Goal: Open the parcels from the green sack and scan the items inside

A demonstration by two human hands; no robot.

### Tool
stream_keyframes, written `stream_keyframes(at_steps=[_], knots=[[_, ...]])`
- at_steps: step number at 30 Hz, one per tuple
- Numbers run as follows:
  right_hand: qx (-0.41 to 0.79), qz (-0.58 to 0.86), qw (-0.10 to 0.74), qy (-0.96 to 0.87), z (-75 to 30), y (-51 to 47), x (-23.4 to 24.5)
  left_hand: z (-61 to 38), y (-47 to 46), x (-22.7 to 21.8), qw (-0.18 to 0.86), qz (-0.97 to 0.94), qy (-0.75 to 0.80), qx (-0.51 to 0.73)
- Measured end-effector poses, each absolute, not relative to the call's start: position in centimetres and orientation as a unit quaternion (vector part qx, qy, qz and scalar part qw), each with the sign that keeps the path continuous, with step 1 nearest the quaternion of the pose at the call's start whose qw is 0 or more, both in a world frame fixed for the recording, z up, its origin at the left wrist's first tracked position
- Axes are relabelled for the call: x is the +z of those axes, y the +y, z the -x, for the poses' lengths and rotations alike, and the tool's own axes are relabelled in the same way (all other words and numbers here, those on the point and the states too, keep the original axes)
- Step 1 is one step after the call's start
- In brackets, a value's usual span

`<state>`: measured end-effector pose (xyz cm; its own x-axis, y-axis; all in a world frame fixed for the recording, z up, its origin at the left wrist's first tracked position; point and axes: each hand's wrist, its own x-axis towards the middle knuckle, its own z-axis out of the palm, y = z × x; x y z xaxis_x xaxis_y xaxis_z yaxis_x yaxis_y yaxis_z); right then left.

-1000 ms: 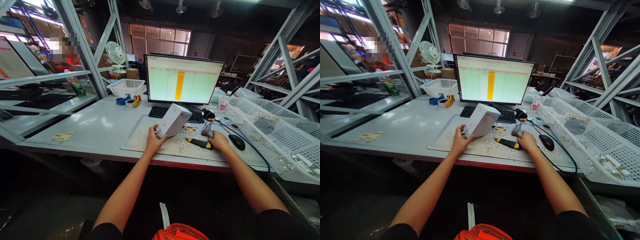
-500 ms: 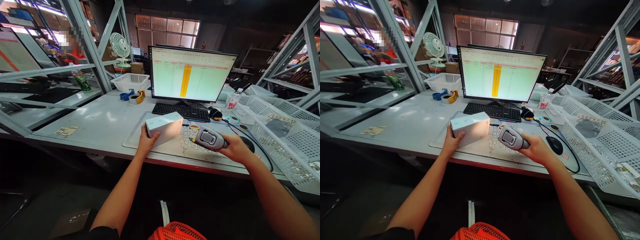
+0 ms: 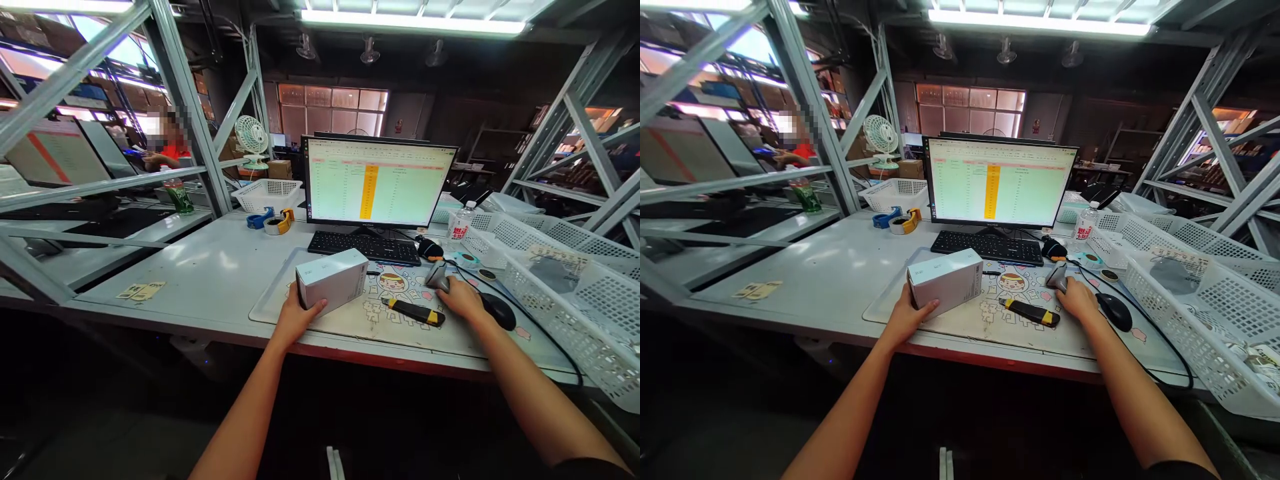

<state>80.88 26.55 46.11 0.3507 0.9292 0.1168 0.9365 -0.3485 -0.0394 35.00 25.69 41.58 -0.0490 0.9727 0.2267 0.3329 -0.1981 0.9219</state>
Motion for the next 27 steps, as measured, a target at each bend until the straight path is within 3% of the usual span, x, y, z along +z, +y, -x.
stream_keyframes(at_steps=[6,12,20,24,27], knots=[[-0.082,0.802,0.123,-0.579,-77.1,30.2,48.3,-34.9,26.0,41.3,0.322,-0.599,0.556,0.478],[0.018,0.753,0.096,-0.65,-71.2,37.5,48.4,-34.7,26.3,40.9,0.325,-0.598,0.549,0.485],[0.078,0.741,0.138,-0.653,-68.5,39.0,48.6,-34.7,26.3,41.0,0.33,-0.599,0.543,0.487],[0.116,0.68,0.187,-0.699,-67.3,38.3,50.3,-34.5,26.4,40.8,0.337,-0.593,0.535,0.498],[0.192,0.55,0.223,-0.782,-65.5,36.9,51.7,-34.3,26.7,40.6,0.353,-0.595,0.501,0.52]])
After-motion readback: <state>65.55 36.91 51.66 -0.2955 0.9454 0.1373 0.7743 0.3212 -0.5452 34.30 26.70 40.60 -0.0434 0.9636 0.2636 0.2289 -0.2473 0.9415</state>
